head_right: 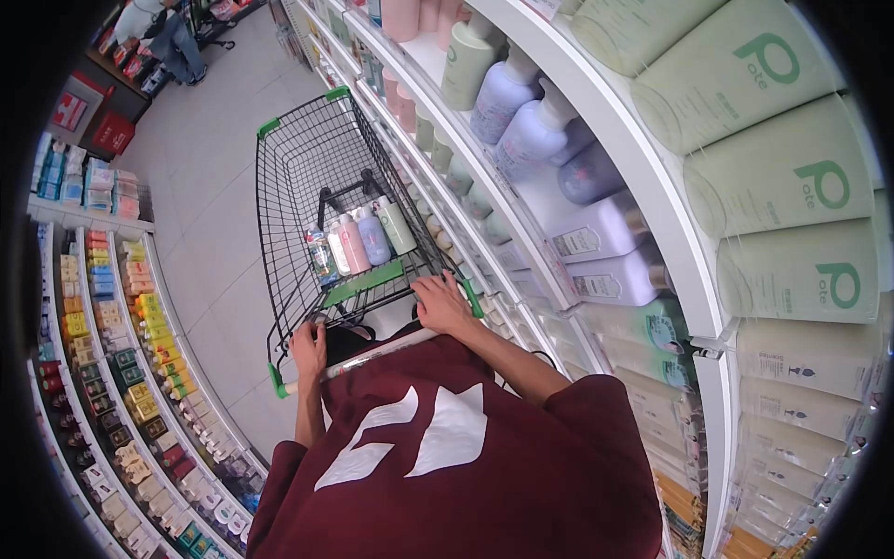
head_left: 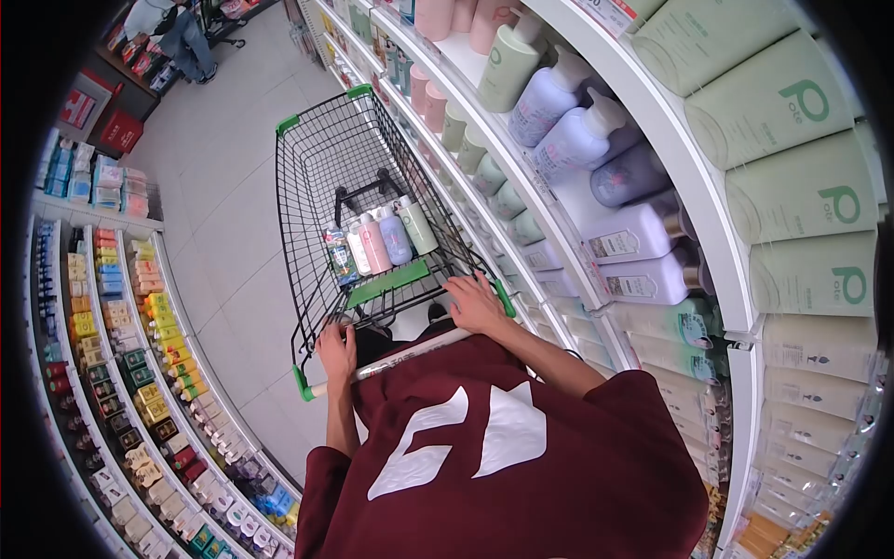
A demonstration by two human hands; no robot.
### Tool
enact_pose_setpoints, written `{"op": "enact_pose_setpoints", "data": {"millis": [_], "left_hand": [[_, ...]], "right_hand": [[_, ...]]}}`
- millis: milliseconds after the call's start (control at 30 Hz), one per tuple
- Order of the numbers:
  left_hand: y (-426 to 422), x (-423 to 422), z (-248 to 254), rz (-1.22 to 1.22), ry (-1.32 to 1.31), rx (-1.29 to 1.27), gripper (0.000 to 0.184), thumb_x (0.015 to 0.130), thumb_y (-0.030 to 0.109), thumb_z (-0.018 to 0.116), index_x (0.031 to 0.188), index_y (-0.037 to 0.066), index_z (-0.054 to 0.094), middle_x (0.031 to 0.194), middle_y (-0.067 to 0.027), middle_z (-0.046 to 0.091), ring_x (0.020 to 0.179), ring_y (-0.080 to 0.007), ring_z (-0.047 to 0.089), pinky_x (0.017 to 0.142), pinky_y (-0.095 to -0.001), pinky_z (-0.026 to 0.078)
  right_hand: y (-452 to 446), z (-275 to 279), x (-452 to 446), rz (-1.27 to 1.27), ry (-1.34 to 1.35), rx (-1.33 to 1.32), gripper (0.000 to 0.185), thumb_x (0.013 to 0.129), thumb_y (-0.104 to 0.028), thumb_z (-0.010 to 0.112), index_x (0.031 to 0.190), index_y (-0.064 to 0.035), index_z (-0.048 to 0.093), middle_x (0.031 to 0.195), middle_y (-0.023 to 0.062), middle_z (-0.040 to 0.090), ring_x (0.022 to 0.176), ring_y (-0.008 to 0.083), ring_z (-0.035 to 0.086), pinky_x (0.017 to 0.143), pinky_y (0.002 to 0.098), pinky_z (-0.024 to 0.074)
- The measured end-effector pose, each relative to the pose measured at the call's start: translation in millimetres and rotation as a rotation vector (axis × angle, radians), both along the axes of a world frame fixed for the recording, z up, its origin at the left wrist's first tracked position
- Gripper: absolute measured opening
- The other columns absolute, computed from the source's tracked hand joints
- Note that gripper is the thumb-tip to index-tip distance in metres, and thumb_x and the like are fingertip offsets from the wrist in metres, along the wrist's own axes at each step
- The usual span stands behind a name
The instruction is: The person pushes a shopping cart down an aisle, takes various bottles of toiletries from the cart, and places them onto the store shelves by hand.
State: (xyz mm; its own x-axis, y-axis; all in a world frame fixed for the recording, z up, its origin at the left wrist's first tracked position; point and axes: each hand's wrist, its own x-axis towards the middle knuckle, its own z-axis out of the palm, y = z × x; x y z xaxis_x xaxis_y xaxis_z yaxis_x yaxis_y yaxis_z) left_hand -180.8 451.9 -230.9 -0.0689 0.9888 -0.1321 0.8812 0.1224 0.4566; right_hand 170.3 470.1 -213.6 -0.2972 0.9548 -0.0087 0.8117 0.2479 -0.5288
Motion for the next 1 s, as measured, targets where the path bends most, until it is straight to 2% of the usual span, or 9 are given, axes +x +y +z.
{"op": "enact_pose_setpoints", "data": {"millis": [233,567,667,733,767,800,1000], "left_hand": [[-1,1,2,-0.003,-0.011,0.016,0.026,0.097,0.03,0.058,0.095,0.005,0.062,0.093,-0.0116,0.063,0.098,-0.0315,0.059,0.096,-0.0471,0.039],[-1,2,3,0.01,-0.004,0.03,0.025,0.097,0.03,0.059,0.094,0.005,0.062,0.093,-0.0117,0.064,0.098,-0.032,0.059,0.096,-0.0465,0.039],[-3,-1,8,0.022,-0.027,0.011,0.024,0.096,0.029,0.059,0.097,0.006,0.063,0.098,-0.0117,0.064,0.104,-0.0315,0.06,0.1,-0.0479,0.038],[-10,3,11,0.026,0.062,0.056,0.023,0.096,0.029,0.06,0.102,0.007,0.063,0.103,-0.0108,0.065,0.11,-0.0303,0.059,0.104,-0.0503,0.036],[-14,5,15,0.042,0.058,-0.024,0.025,0.094,0.028,0.061,0.11,0.008,0.061,0.11,-0.0104,0.064,0.119,-0.0297,0.056,0.109,-0.0522,0.033],[-20,6,13,0.001,0.102,0.041,0.029,0.093,0.027,0.062,0.116,0.009,0.059,0.116,-0.0104,0.062,0.125,-0.0298,0.052,0.111,-0.0518,0.031],[-24,9,18,0.065,0.1,0.021,0.031,0.091,0.023,0.062,0.118,0.009,0.058,0.117,-0.0101,0.061,0.128,-0.0296,0.05,0.111,-0.049,0.031]], "right_hand": [[1,1,1,0.006,-0.022,-0.062,0.046,0.084,-0.016,0.063,0.128,-0.0052,0.06,0.133,0.0121,0.058,0.128,0.0285,0.051,0.118,0.0536,0.0258],[1,-1,0,0.0,0.018,0.003,0.043,0.082,-0.014,0.062,0.124,-0.0045,0.06,0.127,0.0118,0.059,0.123,0.0293,0.053,0.117,0.055,0.027],[1,0,-2,-0.014,0.013,-0.028,0.043,0.082,-0.014,0.062,0.124,-0.0047,0.06,0.129,0.0113,0.059,0.126,0.0281,0.052,0.117,0.0552,0.0255],[0,0,-2,0.009,0.012,-0.047,0.044,0.082,-0.014,0.062,0.125,-0.0049,0.06,0.131,0.0111,0.059,0.127,0.0273,0.052,0.118,0.0549,0.024],[1,0,-3,0.006,0.009,-0.047,0.045,0.082,-0.014,0.062,0.126,-0.0048,0.06,0.131,0.011,0.059,0.128,0.0271,0.052,0.118,0.0547,0.0237],[1,0,-2,0.004,0.004,-0.046,0.045,0.082,-0.014,0.062,0.127,-0.0048,0.059,0.132,0.011,0.059,0.128,0.027,0.051,0.118,0.0545,0.0233],[2,3,-4,0.034,-0.022,-0.094,0.045,0.084,-0.017,0.063,0.128,-0.0061,0.06,0.135,0.013,0.059,0.13,0.0286,0.051,0.118,0.0527,0.0243]]}}
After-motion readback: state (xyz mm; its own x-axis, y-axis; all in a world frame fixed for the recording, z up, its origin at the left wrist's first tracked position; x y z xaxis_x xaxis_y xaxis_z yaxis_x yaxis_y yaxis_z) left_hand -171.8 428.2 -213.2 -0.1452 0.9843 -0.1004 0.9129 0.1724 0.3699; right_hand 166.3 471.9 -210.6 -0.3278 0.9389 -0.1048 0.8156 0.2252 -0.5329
